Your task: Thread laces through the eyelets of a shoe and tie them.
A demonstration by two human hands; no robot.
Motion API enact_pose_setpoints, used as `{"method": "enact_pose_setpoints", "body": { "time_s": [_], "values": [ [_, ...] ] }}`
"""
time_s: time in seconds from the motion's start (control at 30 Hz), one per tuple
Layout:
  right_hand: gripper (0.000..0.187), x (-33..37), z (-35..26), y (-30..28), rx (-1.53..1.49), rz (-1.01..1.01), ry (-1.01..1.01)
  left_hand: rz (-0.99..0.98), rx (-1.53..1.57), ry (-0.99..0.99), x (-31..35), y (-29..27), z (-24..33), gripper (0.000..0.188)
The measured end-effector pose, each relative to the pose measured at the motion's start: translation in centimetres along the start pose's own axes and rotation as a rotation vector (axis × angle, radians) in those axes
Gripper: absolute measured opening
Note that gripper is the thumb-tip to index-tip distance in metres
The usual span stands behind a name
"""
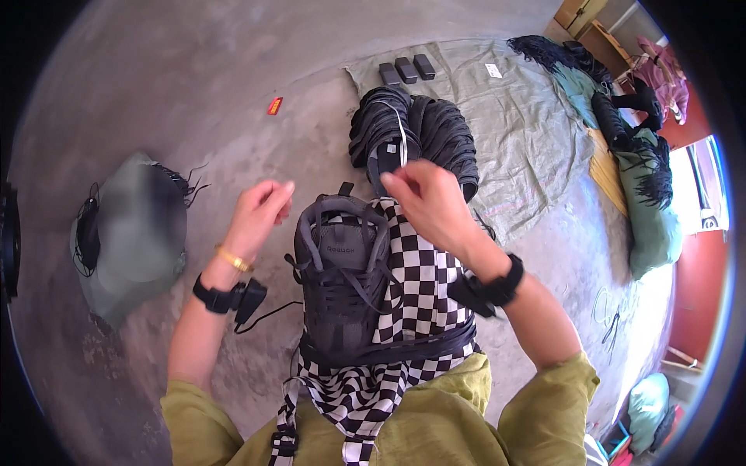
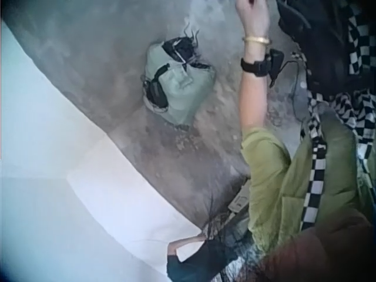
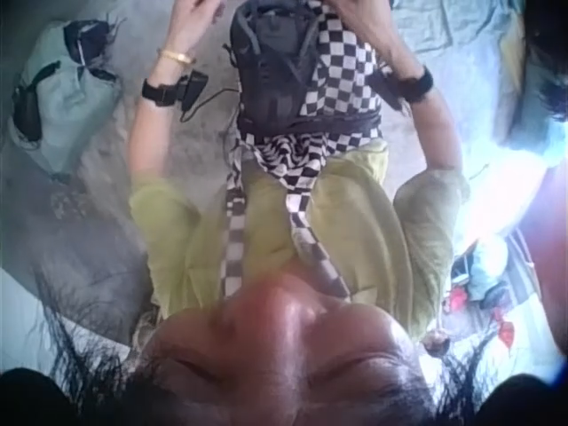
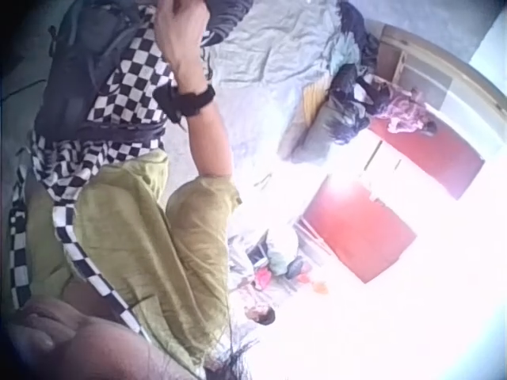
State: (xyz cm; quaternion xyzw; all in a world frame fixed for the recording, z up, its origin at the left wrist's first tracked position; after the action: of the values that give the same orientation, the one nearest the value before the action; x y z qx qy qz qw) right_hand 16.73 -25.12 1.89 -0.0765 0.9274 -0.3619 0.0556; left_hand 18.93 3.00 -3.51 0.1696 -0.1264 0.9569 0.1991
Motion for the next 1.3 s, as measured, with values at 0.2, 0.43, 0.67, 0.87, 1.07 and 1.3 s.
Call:
{"method": "enact_pose_setpoints", "body": {
  "time_s": [0.2, 0.43, 0.67, 0.87, 1.07, 1.3],
  "values": [
    [0.040, 7.7, -1.5, 1.9, -0.299, -0.566, 0.309, -0.239, -0.190, 0.305, 8.3, 3.9, 0.7, 0.020],
    [0.021, 9.6, -3.3, 2.4, -0.920, -0.555, 0.076, -0.294, 0.610, 0.314, 12.4, 4.6, -0.1, 0.033],
    [0.059, 10.2, -3.8, 2.4, -0.376, -0.348, -0.284, -0.362, 0.774, 0.523, 12.1, 5.5, 0.4, 0.028],
    [0.027, 10.2, -3.4, 3.0, -0.174, -0.061, -0.275, 0.027, 0.175, 0.554, 11.7, 6.0, -0.1, 0.020],
    [0.022, 9.9, -4.4, 2.8, 0.054, -0.042, -0.480, 0.111, -0.210, 0.522, 10.7, 7.3, 1.3, 0.014],
    [0.024, 9.7, -5.0, 2.9, 0.156, -0.100, -0.535, 0.069, -0.728, 0.731, 10.9, 7.9, 5.2, 0.019]
  ]
}}
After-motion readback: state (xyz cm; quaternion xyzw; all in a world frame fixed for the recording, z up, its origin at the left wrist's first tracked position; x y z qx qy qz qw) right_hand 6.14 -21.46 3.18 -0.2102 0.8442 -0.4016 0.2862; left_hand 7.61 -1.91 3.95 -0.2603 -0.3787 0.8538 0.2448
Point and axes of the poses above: each hand's wrist, its own x-axis away from the middle knuckle, its own y-axis out of the palm, z = x × y, the point moved 5 cm from there along -x, towards the middle knuckle, and after that the axes turned 9 degrees about -z, right-handed, at the moved point
